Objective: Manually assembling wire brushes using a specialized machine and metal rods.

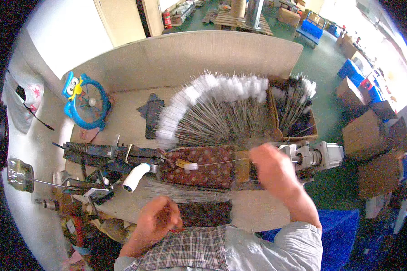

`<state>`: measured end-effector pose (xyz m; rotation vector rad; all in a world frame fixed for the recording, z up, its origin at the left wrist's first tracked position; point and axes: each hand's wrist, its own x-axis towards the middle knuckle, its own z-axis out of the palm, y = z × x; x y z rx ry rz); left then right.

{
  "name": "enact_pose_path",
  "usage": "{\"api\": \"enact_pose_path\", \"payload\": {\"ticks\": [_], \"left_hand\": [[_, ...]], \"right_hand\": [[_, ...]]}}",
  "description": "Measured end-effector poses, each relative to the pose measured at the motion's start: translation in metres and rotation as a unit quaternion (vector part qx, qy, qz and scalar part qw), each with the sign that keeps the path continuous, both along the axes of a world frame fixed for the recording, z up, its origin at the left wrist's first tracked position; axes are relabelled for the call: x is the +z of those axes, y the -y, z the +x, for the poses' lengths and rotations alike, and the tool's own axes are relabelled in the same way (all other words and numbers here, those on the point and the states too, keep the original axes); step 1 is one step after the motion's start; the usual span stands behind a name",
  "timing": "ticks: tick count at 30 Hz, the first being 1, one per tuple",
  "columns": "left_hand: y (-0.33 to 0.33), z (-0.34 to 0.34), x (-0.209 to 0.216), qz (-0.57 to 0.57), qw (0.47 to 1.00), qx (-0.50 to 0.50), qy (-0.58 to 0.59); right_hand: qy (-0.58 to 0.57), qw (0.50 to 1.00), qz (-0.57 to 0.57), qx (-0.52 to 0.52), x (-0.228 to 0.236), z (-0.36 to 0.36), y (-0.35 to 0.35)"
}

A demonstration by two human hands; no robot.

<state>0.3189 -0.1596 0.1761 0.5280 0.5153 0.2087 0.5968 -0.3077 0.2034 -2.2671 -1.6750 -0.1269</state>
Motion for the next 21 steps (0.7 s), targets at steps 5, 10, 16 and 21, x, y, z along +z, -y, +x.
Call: {"api": "enact_pose_path", "payload": {"ticks": [5,10,16,21], "left_hand": [[0.0,0.06,-0.016,0.161,0.974,-0.151,0.056],[0.006,0.145,-0.037,0.799,0.6,-0.002,-0.051],[-0.01,0.17,-0.086,0.919,0.348,-0.091,-0.162],[-0.055,0.181,-0.063,0.954,0.196,-0.001,-0.228]], "right_hand": [[-0.05,0.986,0.142,-0.068,0.027,0.015,-0.004],[-0.071,0.988,0.131,0.029,-0.009,0.015,-0.017],[-0.086,0.991,0.102,-0.002,-0.034,0.026,-0.019],[-0.188,0.982,0.009,0.025,-0.037,0.033,-0.023]]}}
